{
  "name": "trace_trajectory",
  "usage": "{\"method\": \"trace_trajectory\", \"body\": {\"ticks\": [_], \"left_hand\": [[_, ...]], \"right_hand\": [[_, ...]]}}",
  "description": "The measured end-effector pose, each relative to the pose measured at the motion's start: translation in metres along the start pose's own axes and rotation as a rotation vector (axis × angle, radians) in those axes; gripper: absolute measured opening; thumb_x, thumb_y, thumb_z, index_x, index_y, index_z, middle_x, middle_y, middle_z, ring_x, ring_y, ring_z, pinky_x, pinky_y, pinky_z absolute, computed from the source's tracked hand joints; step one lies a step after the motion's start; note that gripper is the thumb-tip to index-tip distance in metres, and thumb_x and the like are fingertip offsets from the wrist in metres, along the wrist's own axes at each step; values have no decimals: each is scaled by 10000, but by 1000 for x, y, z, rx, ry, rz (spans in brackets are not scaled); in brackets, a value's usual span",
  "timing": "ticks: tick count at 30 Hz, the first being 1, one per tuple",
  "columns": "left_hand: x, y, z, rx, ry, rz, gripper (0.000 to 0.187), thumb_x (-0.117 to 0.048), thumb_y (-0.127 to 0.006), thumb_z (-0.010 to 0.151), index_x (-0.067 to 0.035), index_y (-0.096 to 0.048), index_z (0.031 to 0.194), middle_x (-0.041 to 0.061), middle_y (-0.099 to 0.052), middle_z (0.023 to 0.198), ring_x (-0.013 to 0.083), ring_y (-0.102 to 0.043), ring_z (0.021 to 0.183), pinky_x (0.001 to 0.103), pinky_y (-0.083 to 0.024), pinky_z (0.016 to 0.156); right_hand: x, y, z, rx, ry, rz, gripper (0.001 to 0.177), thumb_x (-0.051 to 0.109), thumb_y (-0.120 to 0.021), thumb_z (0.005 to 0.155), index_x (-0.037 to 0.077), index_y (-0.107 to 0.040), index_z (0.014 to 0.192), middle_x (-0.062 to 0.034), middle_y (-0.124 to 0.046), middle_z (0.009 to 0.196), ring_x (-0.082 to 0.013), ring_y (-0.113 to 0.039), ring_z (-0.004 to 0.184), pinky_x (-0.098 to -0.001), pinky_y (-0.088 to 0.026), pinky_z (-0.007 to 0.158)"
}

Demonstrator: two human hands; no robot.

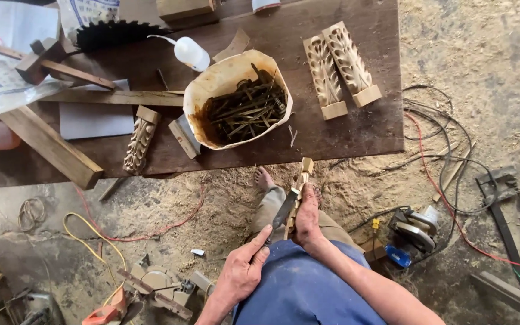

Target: Using a hand chisel to carve and refine decorative patterns on a wooden furniture component.

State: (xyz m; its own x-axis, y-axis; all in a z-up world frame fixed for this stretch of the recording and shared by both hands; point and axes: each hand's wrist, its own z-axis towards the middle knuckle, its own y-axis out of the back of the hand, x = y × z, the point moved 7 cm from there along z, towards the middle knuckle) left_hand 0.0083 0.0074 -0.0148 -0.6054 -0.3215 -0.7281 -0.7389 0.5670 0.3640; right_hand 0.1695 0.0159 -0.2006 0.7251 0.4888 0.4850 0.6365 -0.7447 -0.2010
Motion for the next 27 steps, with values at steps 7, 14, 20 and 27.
{"method": "trace_trajectory", "body": {"ticks": [7,14,20,27], "left_hand": [[8,6,-19,68,94,94,506,-307,-561,985,-304,-551,1491,106,-754,1303,279,-744,1057,344,-524,884],[3,0,0,-3,-27,86,498,-323,-550,1001,-266,-531,1496,80,-674,1424,250,-736,1159,326,-551,931],[14,0,-12,40,39,139,506,-310,-556,1000,-311,-537,1505,111,-786,1023,267,-681,802,351,-510,759],[-10,-3,10,-26,-95,32,497,-219,-562,1003,-173,-522,1497,67,-593,1497,222,-631,1335,304,-484,1090]], "right_hand": [[3,1,-1,43,66,-94,696,480,-307,1023,34,-382,1553,-106,-434,1622,-198,-380,1519,-318,-254,1270],[-3,13,8,36,142,-237,634,436,-313,1042,76,-387,1558,-91,-380,1653,-195,-326,1544,-334,-232,1280],[4,3,0,148,99,-74,377,518,-414,1084,194,-565,962,19,-558,749,-120,-496,627,-297,-429,584],[23,-16,-31,150,-94,18,523,588,-429,1054,123,-519,831,-36,-538,505,-210,-524,340,-360,-461,305]]}}
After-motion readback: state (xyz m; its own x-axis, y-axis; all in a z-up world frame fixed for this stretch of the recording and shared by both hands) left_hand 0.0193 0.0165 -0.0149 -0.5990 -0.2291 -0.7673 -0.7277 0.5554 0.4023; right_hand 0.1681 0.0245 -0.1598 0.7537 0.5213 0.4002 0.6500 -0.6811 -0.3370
